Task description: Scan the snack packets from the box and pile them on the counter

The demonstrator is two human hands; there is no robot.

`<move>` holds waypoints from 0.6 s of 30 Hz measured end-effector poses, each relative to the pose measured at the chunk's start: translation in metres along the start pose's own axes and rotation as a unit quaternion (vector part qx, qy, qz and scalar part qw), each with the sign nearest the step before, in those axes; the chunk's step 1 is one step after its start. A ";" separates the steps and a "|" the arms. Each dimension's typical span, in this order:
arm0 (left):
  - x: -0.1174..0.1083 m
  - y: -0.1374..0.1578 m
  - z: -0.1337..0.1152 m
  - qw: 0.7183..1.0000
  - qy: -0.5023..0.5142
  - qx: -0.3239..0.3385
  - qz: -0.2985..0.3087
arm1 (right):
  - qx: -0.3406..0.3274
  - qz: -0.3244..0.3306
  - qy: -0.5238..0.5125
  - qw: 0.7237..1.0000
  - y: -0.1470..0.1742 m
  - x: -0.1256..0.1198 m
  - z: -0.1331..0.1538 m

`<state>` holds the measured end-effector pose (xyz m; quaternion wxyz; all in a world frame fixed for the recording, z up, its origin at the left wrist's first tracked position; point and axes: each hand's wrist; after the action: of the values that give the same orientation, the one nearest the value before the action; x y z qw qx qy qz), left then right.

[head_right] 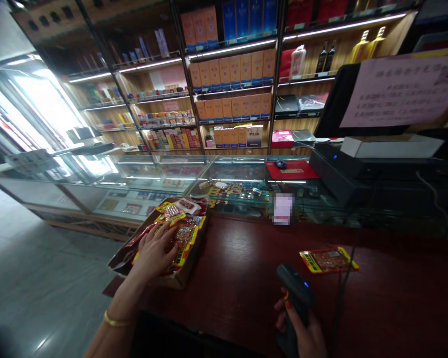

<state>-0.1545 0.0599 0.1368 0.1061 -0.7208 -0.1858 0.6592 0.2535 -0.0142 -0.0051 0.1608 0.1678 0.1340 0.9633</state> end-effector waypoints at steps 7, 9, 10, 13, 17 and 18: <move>0.001 0.008 -0.017 0.999 -0.039 -0.024 -0.003 | -0.016 0.006 0.015 1.000 0.003 0.002 0.006; -0.004 0.013 -0.016 0.999 -0.030 -0.011 -0.035 | -0.022 0.009 0.016 1.000 0.002 0.001 0.004; -0.007 0.015 -0.016 0.998 -0.021 -0.001 -0.057 | -0.025 0.010 0.015 1.000 0.000 0.000 0.002; -0.013 0.028 -0.028 0.992 0.044 0.040 -0.115 | -0.025 0.018 0.009 0.999 -0.003 -0.001 -0.003; 0.006 0.055 -0.077 0.978 0.174 0.098 -0.054 | -0.033 0.011 0.001 0.999 -0.002 0.003 -0.001; 0.016 0.062 -0.093 0.977 0.184 0.108 -0.022 | -0.038 0.005 -0.002 0.999 0.000 0.004 0.001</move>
<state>-0.0538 0.0190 0.1077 0.2303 -0.8100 -0.1069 0.5287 0.2501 -0.0120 -0.0029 0.1625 0.1644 0.0963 0.9681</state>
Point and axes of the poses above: each hand's wrist, its own y-axis away from the middle knuckle, its own x-axis out of the palm, z = x × y, and after that the axes turned 5 degrees about -z, right-handed
